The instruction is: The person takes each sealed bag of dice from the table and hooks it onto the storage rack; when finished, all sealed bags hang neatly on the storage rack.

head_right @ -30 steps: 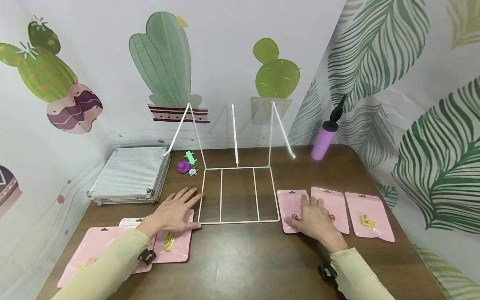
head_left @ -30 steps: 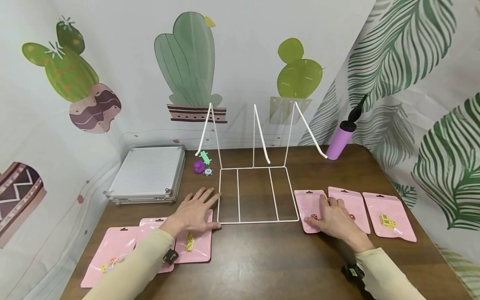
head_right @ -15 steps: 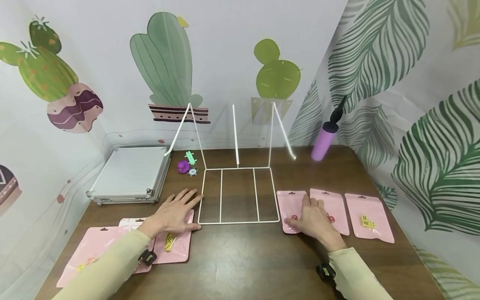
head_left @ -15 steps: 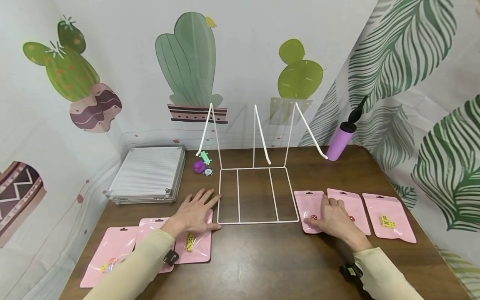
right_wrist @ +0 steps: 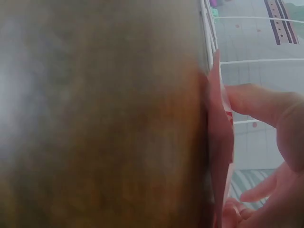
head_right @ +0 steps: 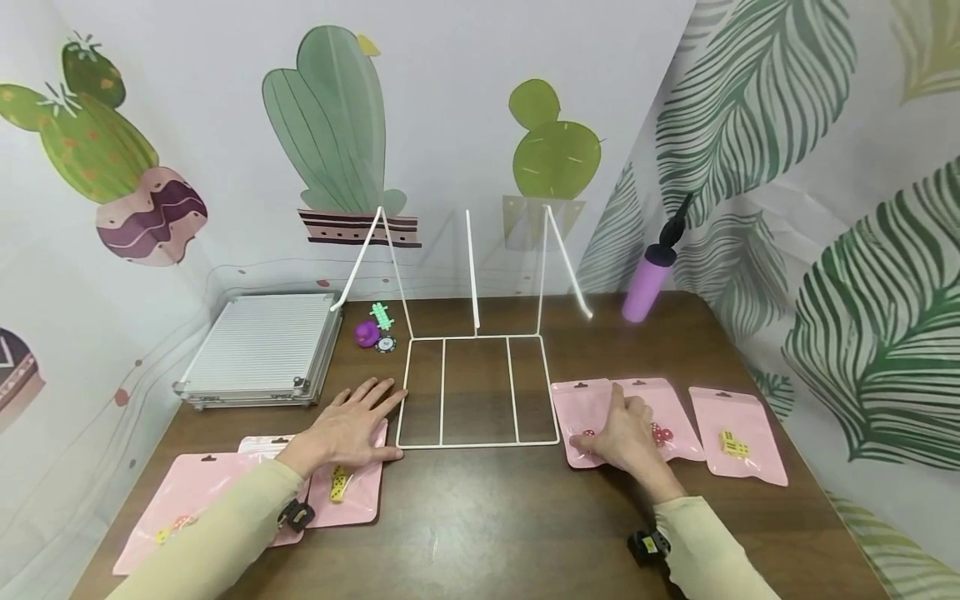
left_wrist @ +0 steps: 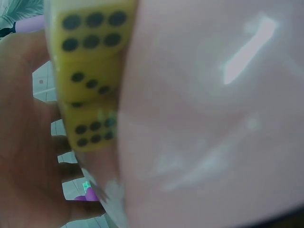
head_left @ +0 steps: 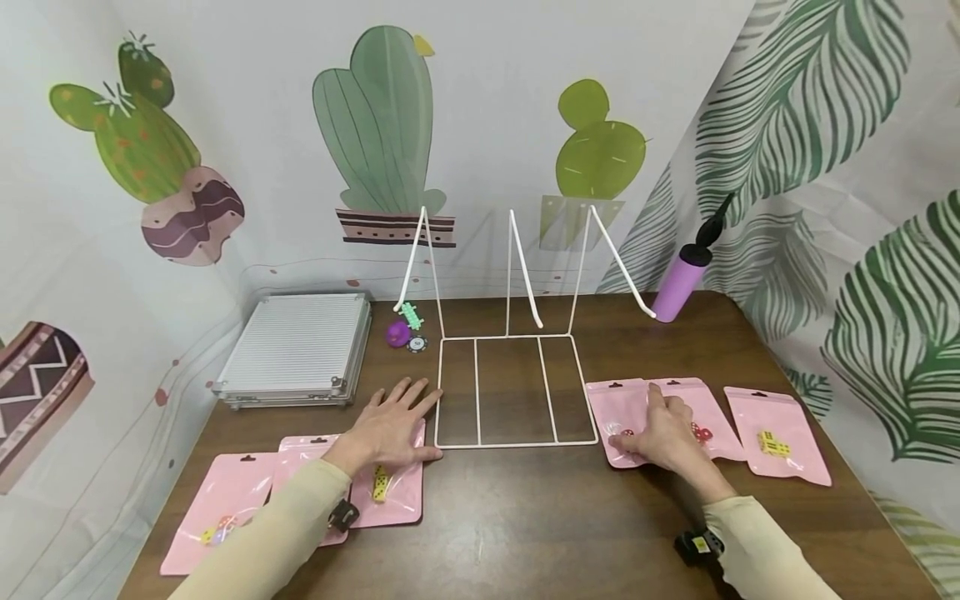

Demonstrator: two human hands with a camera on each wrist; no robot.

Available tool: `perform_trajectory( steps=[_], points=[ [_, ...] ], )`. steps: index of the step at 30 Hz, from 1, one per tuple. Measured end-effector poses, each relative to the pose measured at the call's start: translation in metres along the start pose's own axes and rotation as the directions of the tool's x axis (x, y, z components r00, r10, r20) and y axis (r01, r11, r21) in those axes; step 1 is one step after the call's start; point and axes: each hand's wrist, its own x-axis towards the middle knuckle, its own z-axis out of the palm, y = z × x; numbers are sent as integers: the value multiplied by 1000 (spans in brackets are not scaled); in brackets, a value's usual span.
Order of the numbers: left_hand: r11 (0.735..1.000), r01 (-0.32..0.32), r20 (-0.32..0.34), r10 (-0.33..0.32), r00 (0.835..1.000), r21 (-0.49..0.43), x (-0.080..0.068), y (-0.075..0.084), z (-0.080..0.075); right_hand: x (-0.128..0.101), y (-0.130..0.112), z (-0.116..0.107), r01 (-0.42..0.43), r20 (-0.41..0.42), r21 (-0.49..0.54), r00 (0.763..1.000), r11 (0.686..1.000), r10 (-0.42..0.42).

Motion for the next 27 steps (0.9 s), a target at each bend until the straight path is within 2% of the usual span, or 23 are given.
perform_trajectory(
  steps=[7,14,27],
  points=[
    [1000,-1,13,1,1000,2,0,0,3,1,1,1,-46,-8,25,999,999,46],
    [1000,3,10,-3,1000,5,1,0,1,0,1,3,-17,-43,59,999,998,20],
    [1000,-2,-7,2,1000,-2,1,-1,2,1,-2,2,59,-84,49,995,997,-54]
  ],
)
